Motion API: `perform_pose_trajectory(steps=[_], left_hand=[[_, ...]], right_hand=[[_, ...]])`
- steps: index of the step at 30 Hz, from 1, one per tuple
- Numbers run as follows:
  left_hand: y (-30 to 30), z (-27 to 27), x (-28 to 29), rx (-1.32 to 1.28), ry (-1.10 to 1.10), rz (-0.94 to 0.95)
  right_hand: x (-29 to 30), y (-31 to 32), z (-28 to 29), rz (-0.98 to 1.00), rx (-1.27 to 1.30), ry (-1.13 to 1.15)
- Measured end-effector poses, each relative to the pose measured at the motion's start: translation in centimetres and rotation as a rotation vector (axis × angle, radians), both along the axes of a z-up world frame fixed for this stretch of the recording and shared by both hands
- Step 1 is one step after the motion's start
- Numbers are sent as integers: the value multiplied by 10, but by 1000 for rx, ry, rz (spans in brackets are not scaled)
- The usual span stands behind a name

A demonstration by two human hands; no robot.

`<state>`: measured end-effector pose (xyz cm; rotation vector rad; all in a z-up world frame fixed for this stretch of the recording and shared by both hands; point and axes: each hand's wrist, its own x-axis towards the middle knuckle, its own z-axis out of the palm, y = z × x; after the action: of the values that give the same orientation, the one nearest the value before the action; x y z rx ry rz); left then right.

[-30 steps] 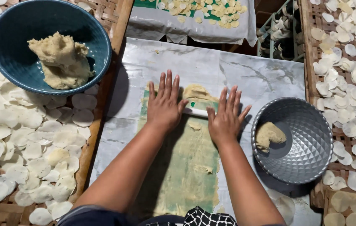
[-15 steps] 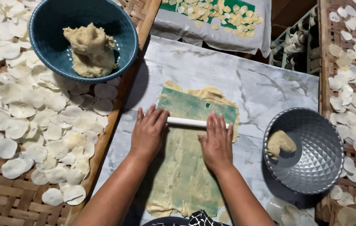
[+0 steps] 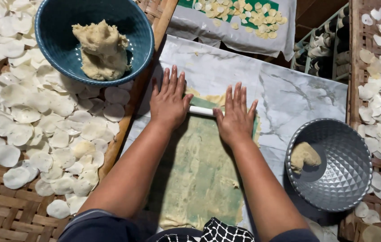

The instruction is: Rolling out dough and cutting it into small circles to make crackers

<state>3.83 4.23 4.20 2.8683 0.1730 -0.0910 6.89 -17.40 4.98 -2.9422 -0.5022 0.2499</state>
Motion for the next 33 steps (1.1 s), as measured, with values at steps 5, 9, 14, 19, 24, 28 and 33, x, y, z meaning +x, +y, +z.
perform_pose_trajectory(steps=[5, 9, 14, 19, 24, 28, 33], left_hand=[[-10, 3, -76, -44, -86, -60], [-21, -7, -111, -22, -202, -102], [-53, -16, -119, -43, -166, -157], [-65, -16, -83, -83, -114, -161], [-64, 1, -27, -80, 30, -76], [-63, -1, 12, -72, 73, -30], [-62, 7, 5, -88, -7, -13]], right_hand=[[-84, -28, -14, 61, 74, -45], [-122, -50, -34, 129, 285, -429], [-137, -83, -29, 43, 144, -388], [-99, -87, -42, -78, 18, -343], [-37, -67, -32, -256, -14, -309], [6, -63, -35, -297, 4, -232], [-12, -63, -23, -200, 91, -449]])
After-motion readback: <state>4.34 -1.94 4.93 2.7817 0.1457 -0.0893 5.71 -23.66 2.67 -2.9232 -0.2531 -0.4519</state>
